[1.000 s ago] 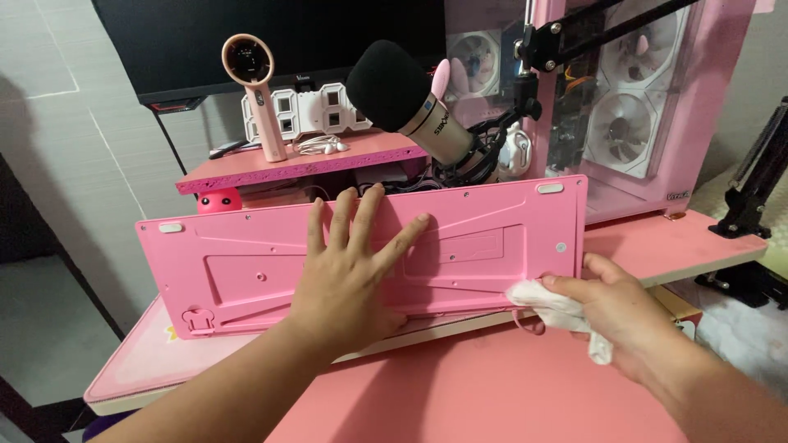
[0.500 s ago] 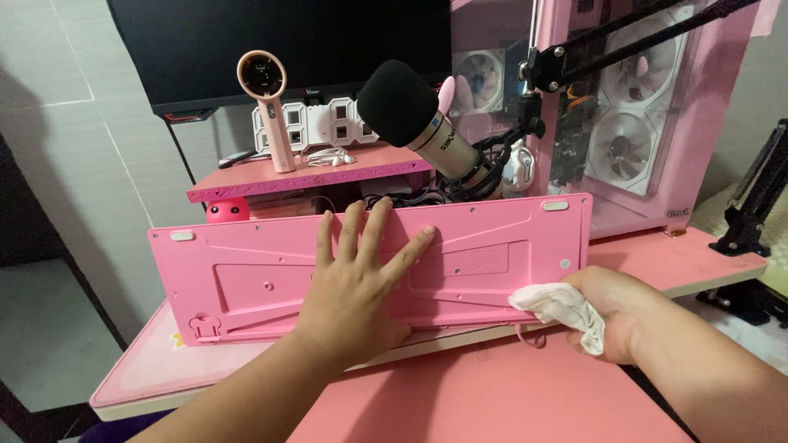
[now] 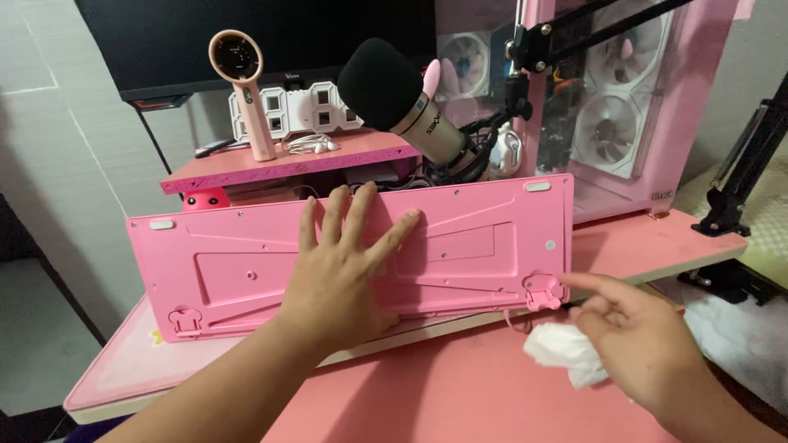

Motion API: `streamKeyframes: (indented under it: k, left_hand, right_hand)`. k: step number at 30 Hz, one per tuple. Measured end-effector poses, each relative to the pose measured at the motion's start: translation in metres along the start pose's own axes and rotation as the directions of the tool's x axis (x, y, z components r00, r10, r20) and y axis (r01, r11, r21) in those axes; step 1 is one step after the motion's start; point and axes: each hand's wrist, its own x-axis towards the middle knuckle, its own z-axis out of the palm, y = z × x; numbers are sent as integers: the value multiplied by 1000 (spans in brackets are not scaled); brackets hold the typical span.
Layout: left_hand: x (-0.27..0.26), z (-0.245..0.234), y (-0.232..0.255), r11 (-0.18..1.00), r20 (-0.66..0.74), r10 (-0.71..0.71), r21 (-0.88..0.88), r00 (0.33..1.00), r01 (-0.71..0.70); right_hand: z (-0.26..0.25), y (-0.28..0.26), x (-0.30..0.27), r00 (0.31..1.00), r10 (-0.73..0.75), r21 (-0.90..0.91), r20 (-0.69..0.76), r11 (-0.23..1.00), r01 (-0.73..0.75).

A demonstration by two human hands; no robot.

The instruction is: The person wipes a white audio mixer, a pink mouse, a pink keyboard, a black wrist rest, and a microphone with a white cloth. They also wipe the pink desk surface and a pink monitor stand, then place the keyboard back on the desk.

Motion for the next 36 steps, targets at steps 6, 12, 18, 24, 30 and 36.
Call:
streamKeyframes:
  k: [6, 12, 18, 24, 30, 36]
  left_hand:
    - [-4, -3, -3, 1000, -7, -7, -19, 1000, 7]
    - [-8, -4, 2, 1000, -14, 1, -23, 1000, -1]
    - [-2, -16, -6, 998, 65, -53, -31, 997, 55]
    - [-67, -17, -56, 774, -281, -632, -287, 723, 564]
    - [-145, -9, -113, -144, 275, -956, -128, -105, 981]
    - [-132, -18, -120, -209, 495, -868, -285, -43, 935]
  right_hand:
    - [-5, 11, 23, 993, 92, -298, 72, 952, -67]
    - [-13, -20, 80, 984, -134, -76, 120, 987, 143]
    - [-5, -31, 98, 944, -122, 234, 307, 971, 49]
    - [-6, -23, 98, 958, -137, 226, 251, 971, 79]
    - [-3, -30, 86, 968, -162, 198, 192, 972, 124]
    - [-5, -22, 91, 960, -162, 275, 228, 957, 96]
